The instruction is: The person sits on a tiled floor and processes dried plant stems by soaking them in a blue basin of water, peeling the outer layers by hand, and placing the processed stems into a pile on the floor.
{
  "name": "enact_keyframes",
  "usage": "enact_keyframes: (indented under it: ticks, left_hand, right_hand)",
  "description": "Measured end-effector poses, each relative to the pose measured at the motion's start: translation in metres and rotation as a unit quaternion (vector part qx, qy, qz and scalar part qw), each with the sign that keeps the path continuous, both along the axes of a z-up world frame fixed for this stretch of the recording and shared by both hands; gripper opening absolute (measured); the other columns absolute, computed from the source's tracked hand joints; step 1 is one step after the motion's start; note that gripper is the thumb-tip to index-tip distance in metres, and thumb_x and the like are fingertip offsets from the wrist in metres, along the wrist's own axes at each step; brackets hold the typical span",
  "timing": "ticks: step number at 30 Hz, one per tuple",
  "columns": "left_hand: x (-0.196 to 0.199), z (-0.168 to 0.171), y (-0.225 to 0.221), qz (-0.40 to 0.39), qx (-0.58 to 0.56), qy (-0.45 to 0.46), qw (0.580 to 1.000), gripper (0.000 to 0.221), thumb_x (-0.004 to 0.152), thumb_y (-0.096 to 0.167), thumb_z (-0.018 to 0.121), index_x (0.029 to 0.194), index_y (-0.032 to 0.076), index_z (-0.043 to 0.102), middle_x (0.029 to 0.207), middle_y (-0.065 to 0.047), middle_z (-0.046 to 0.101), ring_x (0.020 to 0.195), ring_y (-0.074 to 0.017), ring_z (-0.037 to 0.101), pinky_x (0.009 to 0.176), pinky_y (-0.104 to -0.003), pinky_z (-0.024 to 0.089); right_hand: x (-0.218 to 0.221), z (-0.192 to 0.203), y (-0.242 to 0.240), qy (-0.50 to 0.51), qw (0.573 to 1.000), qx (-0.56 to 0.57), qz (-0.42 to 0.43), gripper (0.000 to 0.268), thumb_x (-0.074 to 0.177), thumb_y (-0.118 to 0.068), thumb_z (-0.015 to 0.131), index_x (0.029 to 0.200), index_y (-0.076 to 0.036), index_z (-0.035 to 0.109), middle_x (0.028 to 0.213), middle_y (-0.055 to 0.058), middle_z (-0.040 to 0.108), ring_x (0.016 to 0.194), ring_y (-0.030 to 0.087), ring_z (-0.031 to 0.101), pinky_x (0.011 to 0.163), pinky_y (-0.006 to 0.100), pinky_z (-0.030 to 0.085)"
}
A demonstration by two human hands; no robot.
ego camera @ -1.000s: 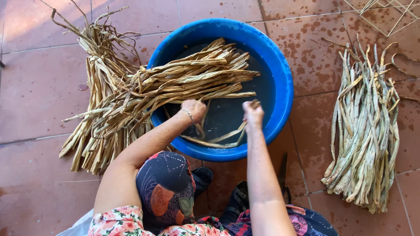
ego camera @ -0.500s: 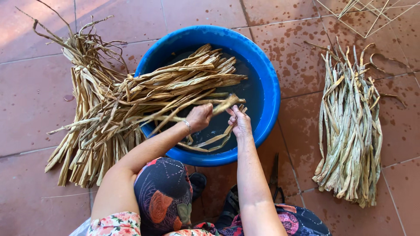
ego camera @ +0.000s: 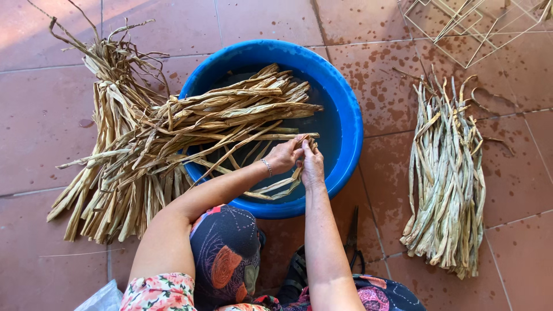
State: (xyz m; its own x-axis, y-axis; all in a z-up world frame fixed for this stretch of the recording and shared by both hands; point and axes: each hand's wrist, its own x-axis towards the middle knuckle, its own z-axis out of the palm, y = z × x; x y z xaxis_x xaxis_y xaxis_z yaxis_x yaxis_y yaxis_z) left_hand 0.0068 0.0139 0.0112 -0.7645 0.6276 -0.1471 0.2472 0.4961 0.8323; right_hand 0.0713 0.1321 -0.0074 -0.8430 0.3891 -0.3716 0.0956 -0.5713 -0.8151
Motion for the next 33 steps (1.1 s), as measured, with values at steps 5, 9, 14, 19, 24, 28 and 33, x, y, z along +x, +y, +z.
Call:
enact_keyframes:
  ticks: [5, 9, 14, 19, 24, 28, 33]
  left_hand:
    - [0.01, 0.016, 0.0, -0.019, -0.107, 0.048, 0.993, 0.037, 0.104, 0.038, 0.046, 0.105, 0.008, 0.068, 0.096, -0.025, 0.074, 0.091, -0.0452, 0.07, 0.083, -0.056, 0.054]
    - [0.01, 0.023, -0.002, -0.019, -0.122, 0.068, 0.99, 0.04, 0.102, 0.038, 0.044, 0.097, 0.01, 0.071, 0.095, -0.023, 0.073, 0.09, -0.0447, 0.07, 0.083, -0.056, 0.055]
    - [0.018, 0.022, 0.002, -0.072, -0.137, 0.021, 0.988, 0.045, 0.102, 0.041, 0.042, 0.092, 0.01, 0.074, 0.095, -0.022, 0.073, 0.093, -0.0421, 0.071, 0.086, -0.055, 0.053]
    - [0.028, 0.022, -0.001, -0.101, -0.128, -0.027, 0.986, 0.043, 0.101, 0.04, 0.045, 0.094, 0.009, 0.074, 0.094, -0.023, 0.074, 0.092, -0.0422, 0.07, 0.084, -0.053, 0.053]
    - [0.031, 0.036, -0.009, -0.137, -0.081, -0.044, 0.986, 0.036, 0.099, 0.034, 0.044, 0.093, 0.007, 0.068, 0.087, -0.022, 0.072, 0.085, -0.0413, 0.07, 0.08, -0.051, 0.053]
    - [0.03, 0.05, -0.023, -0.175, -0.038, -0.036, 0.983, 0.032, 0.097, 0.03, 0.043, 0.087, 0.009, 0.065, 0.082, -0.019, 0.071, 0.084, -0.0391, 0.07, 0.079, -0.05, 0.053]
    - [0.034, 0.062, -0.033, -0.161, -0.05, -0.006, 0.986, 0.031, 0.099, 0.031, 0.044, 0.091, 0.009, 0.065, 0.086, -0.02, 0.07, 0.087, -0.042, 0.067, 0.08, -0.052, 0.051]
  right_hand:
    - [0.008, 0.006, 0.0, 0.085, 0.983, -0.161, 0.027, 0.029, 0.104, -0.019, 0.054, 0.116, 0.003, 0.068, 0.117, 0.019, 0.074, 0.106, 0.023, 0.073, 0.098, 0.036, 0.057]
    - [0.0, -0.008, -0.007, 0.078, 0.987, -0.143, 0.001, 0.022, 0.107, -0.017, 0.053, 0.107, 0.001, 0.065, 0.109, 0.022, 0.074, 0.1, 0.029, 0.072, 0.096, 0.042, 0.058]
    - [-0.011, -0.042, 0.011, 0.004, 0.976, -0.181, -0.118, 0.02, 0.105, -0.019, 0.048, 0.095, -0.007, 0.061, 0.089, 0.011, 0.069, 0.084, 0.029, 0.073, 0.078, 0.049, 0.059]
    - [-0.022, -0.071, 0.059, -0.003, 0.97, -0.181, -0.163, 0.02, 0.104, -0.018, 0.051, 0.087, -0.013, 0.058, 0.072, 0.003, 0.059, 0.056, 0.016, 0.056, 0.055, 0.041, 0.054]
    - [-0.036, -0.076, 0.118, 0.044, 0.965, -0.171, -0.194, 0.025, 0.107, -0.023, 0.057, 0.083, -0.016, 0.057, 0.063, -0.001, 0.048, 0.045, 0.011, 0.039, 0.044, 0.03, 0.034]
    - [-0.042, -0.052, 0.157, 0.011, 0.954, -0.143, -0.263, 0.024, 0.105, -0.022, 0.052, 0.083, -0.014, 0.057, 0.063, 0.0, 0.051, 0.045, 0.011, 0.039, 0.042, 0.03, 0.032]
    - [-0.042, -0.025, 0.165, -0.038, 0.94, -0.12, -0.316, 0.026, 0.105, -0.022, 0.05, 0.082, -0.01, 0.057, 0.063, 0.001, 0.052, 0.045, 0.011, 0.039, 0.041, 0.028, 0.032]
